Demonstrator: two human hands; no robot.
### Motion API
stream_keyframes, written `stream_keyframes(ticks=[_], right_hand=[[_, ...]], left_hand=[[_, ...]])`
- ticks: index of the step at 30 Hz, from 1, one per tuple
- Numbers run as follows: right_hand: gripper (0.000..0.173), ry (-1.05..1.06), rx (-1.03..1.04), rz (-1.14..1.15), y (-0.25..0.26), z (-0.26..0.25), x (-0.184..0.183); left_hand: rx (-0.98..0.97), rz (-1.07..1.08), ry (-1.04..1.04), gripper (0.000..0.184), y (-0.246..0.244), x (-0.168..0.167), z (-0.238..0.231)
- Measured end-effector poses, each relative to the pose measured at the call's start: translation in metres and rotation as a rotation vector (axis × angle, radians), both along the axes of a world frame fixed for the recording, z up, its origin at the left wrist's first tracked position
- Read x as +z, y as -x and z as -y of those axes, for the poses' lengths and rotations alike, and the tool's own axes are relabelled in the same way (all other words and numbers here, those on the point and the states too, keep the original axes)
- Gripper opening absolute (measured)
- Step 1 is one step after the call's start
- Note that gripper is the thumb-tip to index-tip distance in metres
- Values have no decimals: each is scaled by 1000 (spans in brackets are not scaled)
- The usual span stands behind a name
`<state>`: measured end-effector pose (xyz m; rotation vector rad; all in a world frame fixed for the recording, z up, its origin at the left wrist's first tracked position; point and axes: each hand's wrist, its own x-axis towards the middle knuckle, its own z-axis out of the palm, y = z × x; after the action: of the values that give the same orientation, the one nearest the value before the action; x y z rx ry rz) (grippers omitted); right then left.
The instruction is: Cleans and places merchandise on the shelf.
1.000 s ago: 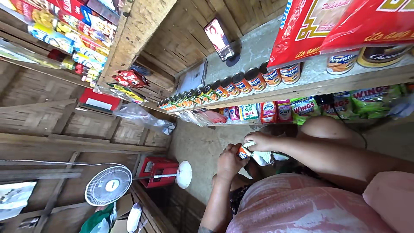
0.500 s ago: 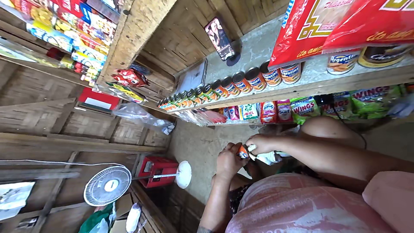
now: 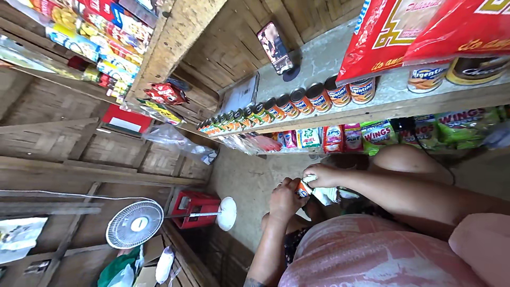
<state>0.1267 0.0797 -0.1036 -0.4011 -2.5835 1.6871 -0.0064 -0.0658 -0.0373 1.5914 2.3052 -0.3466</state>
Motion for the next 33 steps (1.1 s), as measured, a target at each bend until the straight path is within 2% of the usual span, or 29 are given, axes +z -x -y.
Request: stream_keyframes(ticks=[7,14,18,24,33], right_hand=[[33,4,-53,95,3,-2,-2],[32,-98,53,183,4,-3,-2],[29,-101,108,150,0,-3,3],[29,-13,74,43,-1,-3,1],[30,-41,51,80,2,-2,1]], left_hand=[[-31,-4,-3,66,-12,-1,3],[-9,45,-50,69,-7,1,-2],[4,37,-48,69,-2,2,-4],[26,37,-20,70,2,-2,-4],[-28,15,-7,69,-2,-3,1]])
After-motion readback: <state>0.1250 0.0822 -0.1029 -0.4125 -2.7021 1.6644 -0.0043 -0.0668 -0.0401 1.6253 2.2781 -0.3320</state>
